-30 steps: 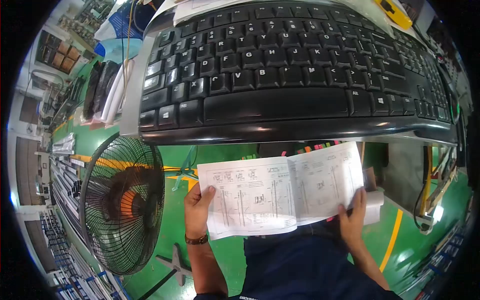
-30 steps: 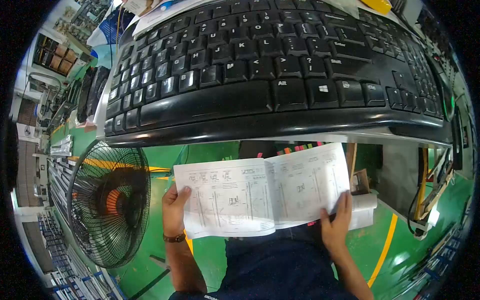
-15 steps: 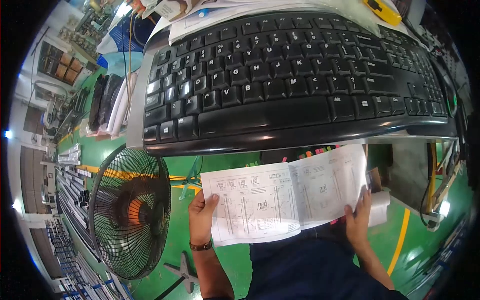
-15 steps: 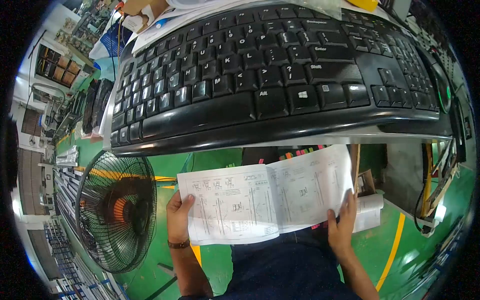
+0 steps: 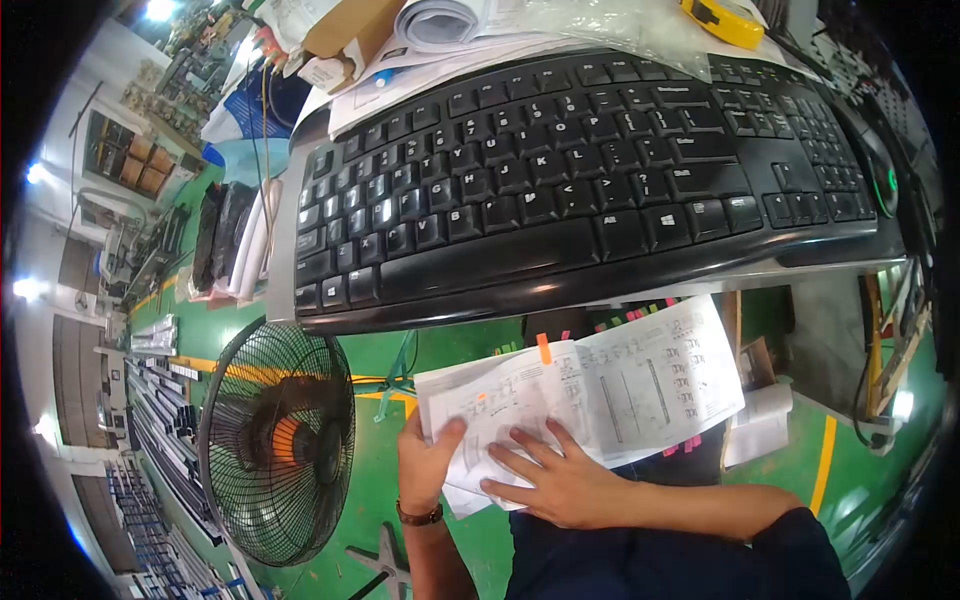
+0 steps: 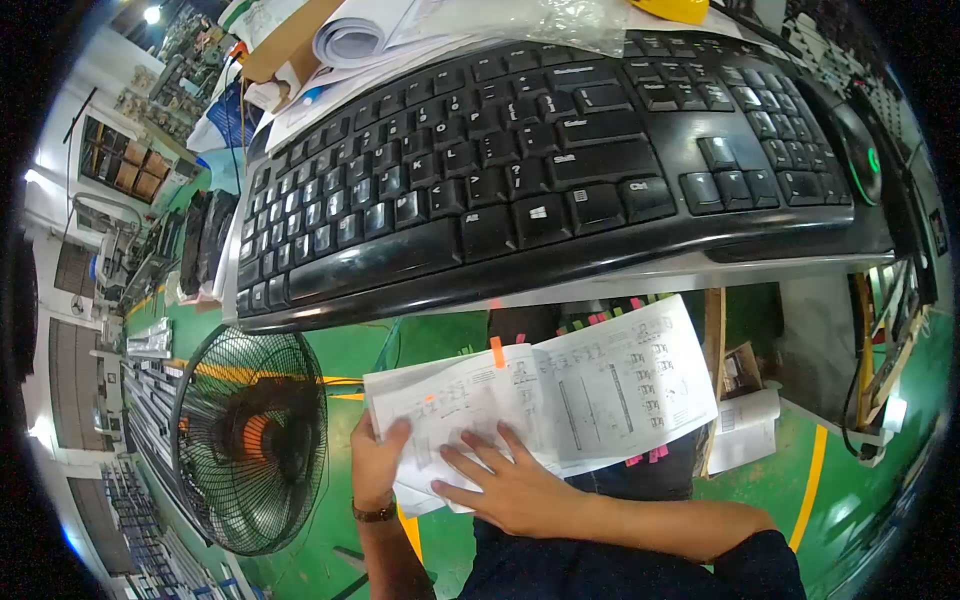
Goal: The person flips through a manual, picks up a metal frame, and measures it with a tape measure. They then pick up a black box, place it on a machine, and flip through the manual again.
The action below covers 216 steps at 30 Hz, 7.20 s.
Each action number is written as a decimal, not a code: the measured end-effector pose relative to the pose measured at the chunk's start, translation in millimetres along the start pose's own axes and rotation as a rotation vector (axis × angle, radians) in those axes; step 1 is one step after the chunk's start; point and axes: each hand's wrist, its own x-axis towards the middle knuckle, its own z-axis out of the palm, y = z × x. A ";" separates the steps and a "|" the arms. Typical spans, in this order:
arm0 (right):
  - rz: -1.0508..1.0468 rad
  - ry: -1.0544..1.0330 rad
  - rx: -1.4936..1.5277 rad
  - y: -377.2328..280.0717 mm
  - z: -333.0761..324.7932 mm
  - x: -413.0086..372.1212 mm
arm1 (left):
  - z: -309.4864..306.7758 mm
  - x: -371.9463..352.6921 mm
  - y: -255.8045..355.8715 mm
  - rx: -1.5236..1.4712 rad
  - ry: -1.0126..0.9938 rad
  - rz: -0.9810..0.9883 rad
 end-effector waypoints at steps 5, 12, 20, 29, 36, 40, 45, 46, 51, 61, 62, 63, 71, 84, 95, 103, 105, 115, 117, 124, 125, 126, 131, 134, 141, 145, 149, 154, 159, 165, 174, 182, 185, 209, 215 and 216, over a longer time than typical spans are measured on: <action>0.306 0.053 0.225 19.0 -22.6 -35.8 | -7.3 5.2 -11.0 -0.085 -0.015 -0.069; 1.128 0.570 -0.074 66.0 16.8 -171.8 | -14.1 14.0 -22.3 -0.124 0.032 -0.132; 1.211 0.607 0.052 61.8 17.4 -183.8 | -12.3 16.4 -16.5 -0.134 0.046 -0.138; 0.521 0.279 0.127 32.0 -9.1 -78.4 | -11.3 13.7 -19.5 -0.172 0.032 -0.113; 0.121 0.040 0.028 5.3 -4.5 -14.0 | -6.8 8.2 -12.3 -0.270 -0.007 -0.113; -0.014 0.084 0.090 4.4 -2.4 -2.6 | -23.1 9.0 -48.7 -0.196 -0.073 0.018; 0.004 0.001 0.086 5.9 -1.4 -2.3 | 1.7 -0.3 8.4 0.093 -0.119 0.145; 0.007 -0.009 0.099 6.8 -1.4 -3.3 | 0.2 2.1 6.6 0.034 -0.097 0.079; 0.397 0.114 0.191 25.6 -13.8 -43.3 | -7.7 9.6 -10.6 -0.129 0.008 -0.080; 1.163 0.647 0.025 70.4 19.9 -186.4 | -14.0 16.3 -21.6 -0.155 -0.012 -0.099; 1.189 0.671 0.086 70.2 21.8 -189.2 | -13.2 16.3 -19.6 -0.156 -0.014 -0.096; 1.195 0.680 0.103 69.5 24.9 -189.2 | -13.1 16.7 -18.6 -0.157 -0.014 -0.093; 1.167 0.567 0.020 52.4 12.7 -155.5 | 1.8 16.0 -15.5 -0.135 0.045 0.098; 0.056 0.064 -0.017 -13.9 -13.2 7.0 | -8.8 10.7 -18.4 -0.020 -0.129 0.199; 1.038 0.371 -0.072 40.4 1.4 -125.5 | -2.1 12.9 -8.6 -0.163 0.009 0.124; 1.197 0.555 0.043 45.5 24.3 -174.2 | -5.4 14.6 -2.3 -0.052 -0.015 0.110; 1.164 0.616 0.057 45.4 19.7 -168.8 | 3.0 13.3 -0.7 -0.123 0.022 0.118; 0.535 0.193 0.246 29.3 -9.1 -73.9 | -15.3 12.6 -4.8 -0.055 -0.124 0.056; 0.283 0.124 0.079 29.0 -4.7 -59.8 | -24.0 10.8 -24.0 -0.130 -0.187 -0.003; 0.008 0.036 0.246 14.0 -9.3 -29.1 | -3.9 11.9 -13.5 -0.158 -0.087 -0.062; 0.113 0.077 0.245 17.8 -10.0 -37.9 | -7.8 13.7 -20.0 -0.174 -0.060 -0.058; 0.218 0.119 0.244 23.7 -8.7 -49.3 | -13.0 16.0 -26.1 -0.192 -0.030 -0.067; 0.926 0.395 -0.081 59.9 8.8 -134.0 | -25.6 22.5 -29.0 -0.224 0.043 -0.087; 1.107 0.473 -0.105 64.1 2.2 -173.3 | -26.7 27.7 -36.2 -0.232 0.049 -0.061; 1.200 0.517 -0.010 58.7 18.1 -183.1 | -21.3 28.4 -28.7 -0.204 0.070 -0.089; 1.180 0.547 0.005 59.3 14.8 -178.9 | -24.7 27.4 -33.6 -0.165 0.080 -0.075; 1.162 0.593 0.051 58.2 13.4 -174.2 | -22.9 26.8 -32.4 -0.195 0.071 -0.100; 1.166 0.568 0.031 53.6 11.4 -159.0 | -23.7 26.6 -36.5 -0.209 0.076 -0.081; 0.800 0.461 0.140 41.6 3.2 -109.6 | -20.8 24.6 -33.8 -0.231 0.115 -0.090; 0.194 -0.003 0.039 12.2 -11.8 -12.6 | -24.1 25.0 -46.6 -0.305 0.110 -0.057; 0.017 0.007 -0.017 -1.2 12.1 10.0 | -29.6 16.5 -48.9 -0.293 -0.022 0.019; 0.019 0.049 0.027 1.8 4.3 18.6 | -18.6 18.1 -22.5 0.020 -0.127 0.022; 0.014 0.064 0.137 4.4 1.3 15.9 | -16.4 21.7 -28.3 -0.211 -0.064 -0.063; 1.190 0.493 -0.037 52.6 13.7 -159.2 | -10.1 31.7 -44.6 -0.254 0.081 -0.081; 1.182 0.488 0.082 45.3 12.9 -138.6 | -16.1 27.1 -46.0 -0.223 0.096 -0.070; 1.173 0.565 0.217 44.7 10.8 -135.8 | -17.1 26.8 -47.6 -0.219 0.101 -0.071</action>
